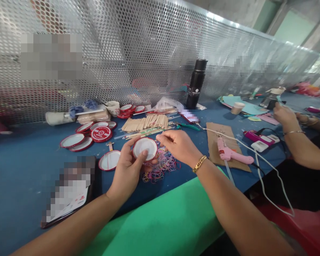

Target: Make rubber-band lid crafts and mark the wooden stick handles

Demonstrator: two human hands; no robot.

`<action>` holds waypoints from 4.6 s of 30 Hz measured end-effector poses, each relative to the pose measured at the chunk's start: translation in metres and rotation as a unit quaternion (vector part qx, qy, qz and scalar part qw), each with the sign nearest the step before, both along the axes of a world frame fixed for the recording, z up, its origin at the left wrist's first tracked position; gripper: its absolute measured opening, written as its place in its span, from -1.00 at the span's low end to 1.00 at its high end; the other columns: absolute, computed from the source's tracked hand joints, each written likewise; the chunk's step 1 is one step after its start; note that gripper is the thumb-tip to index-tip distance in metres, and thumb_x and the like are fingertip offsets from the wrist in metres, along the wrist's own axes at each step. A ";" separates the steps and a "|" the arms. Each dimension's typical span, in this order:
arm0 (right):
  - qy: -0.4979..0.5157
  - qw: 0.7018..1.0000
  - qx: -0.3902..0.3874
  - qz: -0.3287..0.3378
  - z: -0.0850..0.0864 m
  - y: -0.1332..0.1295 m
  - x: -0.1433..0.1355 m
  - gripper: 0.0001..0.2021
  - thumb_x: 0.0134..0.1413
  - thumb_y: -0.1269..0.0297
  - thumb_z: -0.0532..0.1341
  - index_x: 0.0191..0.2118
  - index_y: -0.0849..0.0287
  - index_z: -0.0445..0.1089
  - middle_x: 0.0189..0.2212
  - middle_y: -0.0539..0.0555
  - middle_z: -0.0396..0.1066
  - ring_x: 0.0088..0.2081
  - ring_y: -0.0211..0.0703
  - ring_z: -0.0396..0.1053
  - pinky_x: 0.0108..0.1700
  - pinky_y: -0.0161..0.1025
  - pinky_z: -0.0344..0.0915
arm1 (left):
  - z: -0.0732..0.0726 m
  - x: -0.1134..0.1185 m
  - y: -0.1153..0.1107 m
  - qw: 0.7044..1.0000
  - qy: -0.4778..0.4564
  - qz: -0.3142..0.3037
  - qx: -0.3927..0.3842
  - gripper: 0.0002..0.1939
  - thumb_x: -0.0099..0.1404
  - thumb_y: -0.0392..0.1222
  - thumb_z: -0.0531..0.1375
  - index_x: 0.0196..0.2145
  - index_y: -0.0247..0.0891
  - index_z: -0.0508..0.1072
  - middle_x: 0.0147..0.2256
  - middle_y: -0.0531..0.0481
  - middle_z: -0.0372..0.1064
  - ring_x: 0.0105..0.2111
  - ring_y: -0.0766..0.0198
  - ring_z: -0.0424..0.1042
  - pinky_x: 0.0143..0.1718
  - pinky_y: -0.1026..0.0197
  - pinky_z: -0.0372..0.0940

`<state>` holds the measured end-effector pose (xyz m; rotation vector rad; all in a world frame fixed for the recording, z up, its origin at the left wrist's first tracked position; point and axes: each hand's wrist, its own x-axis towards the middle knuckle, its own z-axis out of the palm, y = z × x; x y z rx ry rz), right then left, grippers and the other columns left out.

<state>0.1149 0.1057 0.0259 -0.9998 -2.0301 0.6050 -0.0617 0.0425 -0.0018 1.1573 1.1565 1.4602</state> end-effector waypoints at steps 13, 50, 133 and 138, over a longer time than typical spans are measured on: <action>0.079 0.994 -0.069 0.029 -0.006 -0.005 -0.012 -0.95 0.00 0.46 0.29 -0.43 0.22 0.44 -0.53 -0.03 0.47 -0.50 -0.33 0.35 -0.43 -0.38 0.27 | 0.001 -0.007 -0.003 0.953 0.260 0.105 0.113 -0.79 0.44 -0.07 0.06 -0.12 -0.19 0.40 -0.37 0.04 0.37 -0.44 0.25 0.31 -0.46 0.24 0.27; 0.129 0.986 -0.076 0.071 -0.001 0.000 -0.005 -0.85 0.18 0.22 0.26 -0.32 0.18 0.46 -0.49 -0.03 0.47 -0.51 -0.33 0.38 -0.43 -0.35 0.29 | 0.001 -0.004 -0.004 0.996 0.083 0.018 0.022 -0.66 0.29 0.13 0.23 -0.18 -0.19 0.37 -0.49 0.13 0.28 -0.60 0.34 0.26 -0.62 0.30 0.21; -0.005 0.991 0.118 0.071 0.006 -0.006 0.005 -0.09 -0.11 -0.01 0.51 0.35 -0.08 0.13 0.34 0.13 0.24 0.03 0.06 0.49 0.27 0.18 0.20 | 0.011 -0.003 0.000 0.997 0.031 0.055 0.053 -0.62 0.22 -0.17 0.31 -0.07 -0.12 0.26 -0.49 0.17 0.39 -0.62 0.35 0.33 -0.68 0.38 0.17; -0.112 0.981 0.158 0.029 -0.002 -0.009 0.000 0.16 -0.35 -0.14 0.56 0.37 -0.01 0.01 0.35 0.23 0.19 0.30 0.30 0.21 0.37 0.36 -0.16 | 0.013 -0.003 0.003 0.998 0.004 0.055 -0.017 -0.76 0.15 -0.11 0.35 -0.28 -0.24 0.42 -0.55 0.15 0.35 -0.63 0.40 0.29 -0.66 0.39 0.20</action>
